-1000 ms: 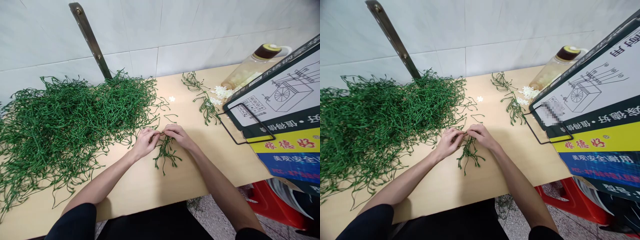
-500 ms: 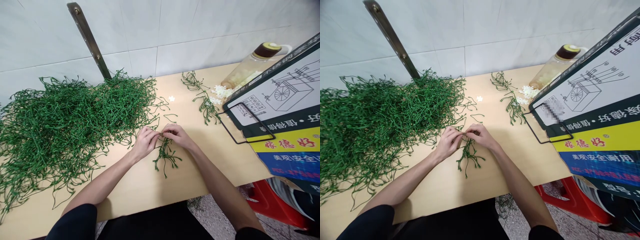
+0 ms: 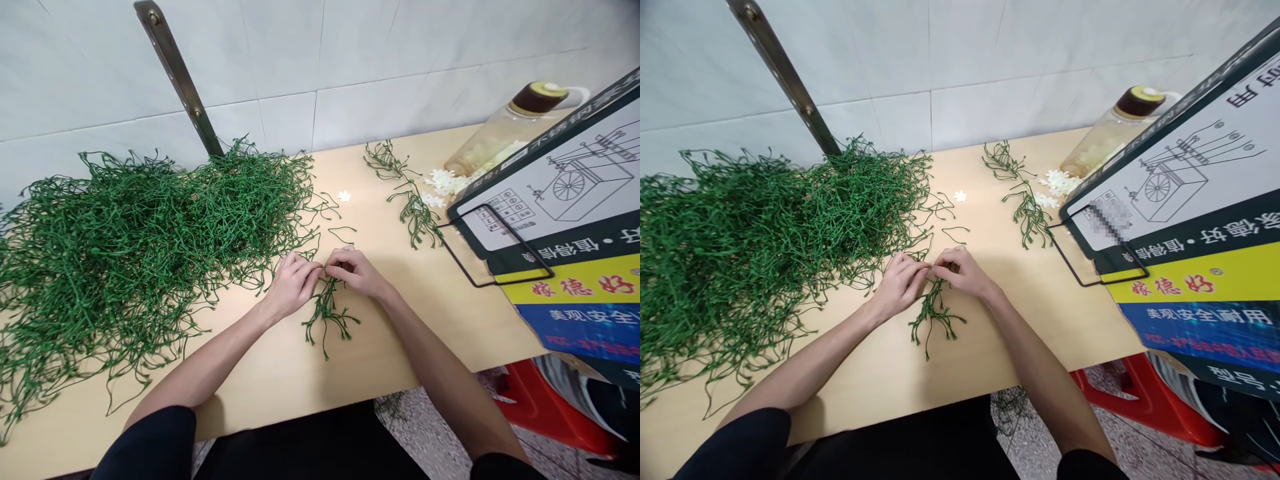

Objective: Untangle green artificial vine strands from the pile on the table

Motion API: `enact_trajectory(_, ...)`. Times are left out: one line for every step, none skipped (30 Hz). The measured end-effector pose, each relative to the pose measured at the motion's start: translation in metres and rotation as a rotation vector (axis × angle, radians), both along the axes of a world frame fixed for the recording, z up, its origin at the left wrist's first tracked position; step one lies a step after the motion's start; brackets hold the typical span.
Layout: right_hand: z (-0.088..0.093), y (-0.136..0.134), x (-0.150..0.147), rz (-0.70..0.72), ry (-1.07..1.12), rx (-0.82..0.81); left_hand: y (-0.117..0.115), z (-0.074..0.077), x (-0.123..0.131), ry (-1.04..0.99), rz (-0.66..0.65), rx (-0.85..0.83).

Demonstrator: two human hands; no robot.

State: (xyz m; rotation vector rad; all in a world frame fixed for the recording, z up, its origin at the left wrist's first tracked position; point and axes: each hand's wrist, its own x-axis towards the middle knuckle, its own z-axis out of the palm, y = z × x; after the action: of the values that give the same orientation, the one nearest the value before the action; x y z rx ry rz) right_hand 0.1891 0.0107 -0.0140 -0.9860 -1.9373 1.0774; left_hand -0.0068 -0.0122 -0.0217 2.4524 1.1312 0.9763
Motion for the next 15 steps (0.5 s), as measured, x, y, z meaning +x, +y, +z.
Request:
enact_trajectory(-0.0002, 0.0000, -0.0001, 0.000, 0.000, 0.008, 0.0000, 0.0000, 0.0000, 0.017, -0.007, 0.005)
enact_trajectory(-0.0005, 0.0001, -0.0002, 0.000, 0.000, 0.012, 0.0000, -0.0001, 0.0000, 0.034, -0.008, 0.010)
enact_trajectory(-0.0009, 0.0003, -0.0003, 0.001, -0.001, 0.013, 0.0001, -0.0004, 0.0000, 0.048, -0.005, 0.014)
enact_trajectory(-0.0013, 0.0006, -0.0003, 0.003, -0.005, 0.013, 0.0002, -0.0009, 0.0001, 0.057, 0.000, 0.016)
enact_trajectory(-0.0018, 0.0008, -0.0003, 0.005, -0.014, 0.015, 0.0004, -0.0016, 0.0001, 0.055, 0.004, 0.019)
enact_trajectory(-0.0023, 0.0011, -0.0003, 0.004, -0.025, 0.020, 0.0007, -0.0025, 0.0000, 0.046, 0.007, 0.023)
enact_trajectory(-0.0027, 0.0013, -0.0004, 0.002, -0.040, 0.027, 0.0011, -0.0034, -0.0002, 0.029, 0.009, 0.031)
enact_trajectory(-0.0031, 0.0014, -0.0004, -0.002, -0.057, 0.034, 0.0015, -0.0044, -0.0005, 0.008, 0.013, 0.043)
enact_trajectory(-0.0034, 0.0015, -0.0004, -0.006, -0.073, 0.038, 0.0020, -0.0052, -0.0008, -0.011, 0.019, 0.059)
enact_trajectory(-0.0035, 0.0015, -0.0003, -0.009, -0.086, 0.038, 0.0024, -0.0059, -0.0012, -0.028, 0.029, 0.077)
enact_trajectory(-0.0036, 0.0015, -0.0003, -0.011, -0.094, 0.034, 0.0028, -0.0063, -0.0016, -0.041, 0.041, 0.095)
enact_trajectory(-0.0036, 0.0016, -0.0002, -0.011, -0.096, 0.028, 0.0031, -0.0065, -0.0019, -0.052, 0.052, 0.112)
enact_trajectory(-0.0034, 0.0017, 0.0000, -0.006, -0.093, 0.019, 0.0032, -0.0065, -0.0022, -0.063, 0.057, 0.129)
enact_trajectory(-0.0032, 0.0018, 0.0001, 0.000, -0.086, 0.010, 0.0032, -0.0062, -0.0025, -0.076, 0.057, 0.143)
enact_trajectory(-0.0029, 0.0020, 0.0001, 0.004, -0.075, -0.002, 0.0030, -0.0058, -0.0027, -0.093, 0.051, 0.157)
